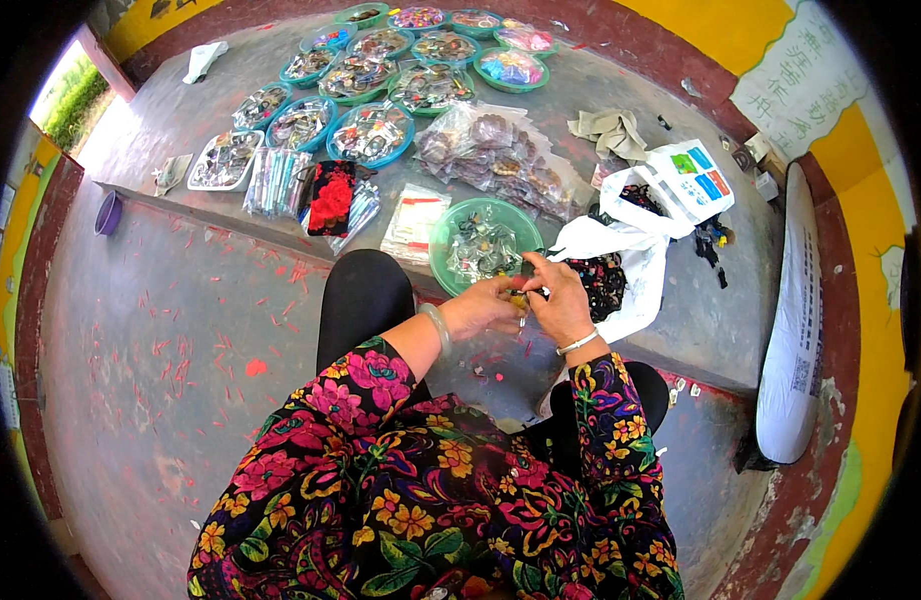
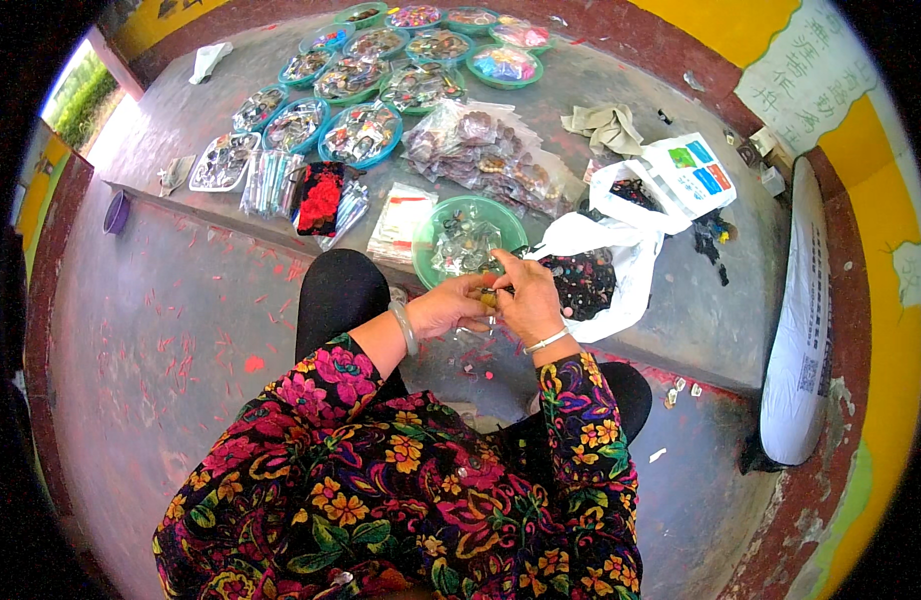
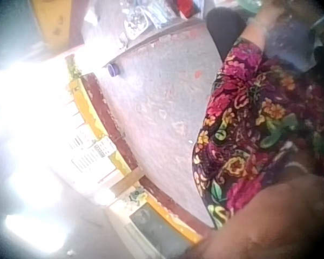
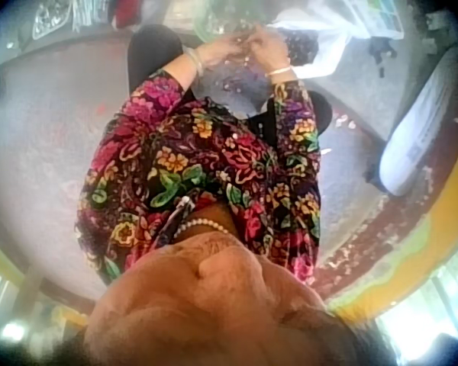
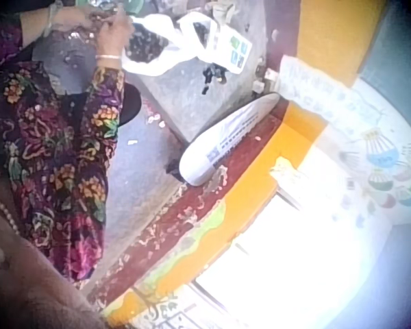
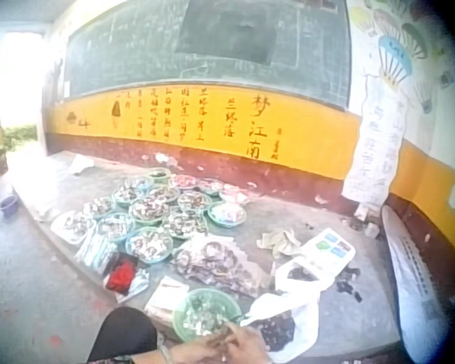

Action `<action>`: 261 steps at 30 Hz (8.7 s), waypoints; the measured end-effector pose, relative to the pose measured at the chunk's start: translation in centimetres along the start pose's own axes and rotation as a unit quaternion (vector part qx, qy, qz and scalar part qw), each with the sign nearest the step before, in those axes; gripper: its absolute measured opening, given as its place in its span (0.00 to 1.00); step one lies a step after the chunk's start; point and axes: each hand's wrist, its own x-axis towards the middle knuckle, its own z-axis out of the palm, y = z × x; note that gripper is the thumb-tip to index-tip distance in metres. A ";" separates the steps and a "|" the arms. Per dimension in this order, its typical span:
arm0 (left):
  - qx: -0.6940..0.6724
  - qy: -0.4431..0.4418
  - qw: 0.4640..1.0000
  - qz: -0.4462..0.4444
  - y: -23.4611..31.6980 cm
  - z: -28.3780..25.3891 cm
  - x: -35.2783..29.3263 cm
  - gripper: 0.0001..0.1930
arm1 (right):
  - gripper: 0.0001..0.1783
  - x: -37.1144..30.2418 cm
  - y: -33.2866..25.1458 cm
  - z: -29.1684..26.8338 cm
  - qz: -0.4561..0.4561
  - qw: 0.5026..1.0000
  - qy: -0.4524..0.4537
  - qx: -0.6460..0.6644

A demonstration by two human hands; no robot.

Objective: The person sits on the floor and repeatedly picks up small beads from a white bag, places them into clear plastic bags, and sets the filled bags into a green bowl. The task involves repetitive manual handling of small items without the use of tools.

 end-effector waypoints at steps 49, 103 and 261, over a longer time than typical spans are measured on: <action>-0.020 0.098 0.994 0.033 -0.2 -0.8 0.6 0.19 | 0.31 0.3 1.2 -1.4 0.049 0.981 0.097 0.161; -0.114 0.081 0.990 0.030 -0.1 -0.4 0.5 0.12 | 0.07 -0.5 2.0 1.6 0.077 0.992 0.089 0.053; -0.031 0.054 0.993 0.097 -1.7 -0.3 1.4 0.14 | 0.05 -0.4 2.0 1.1 -0.022 0.996 -0.022 -0.082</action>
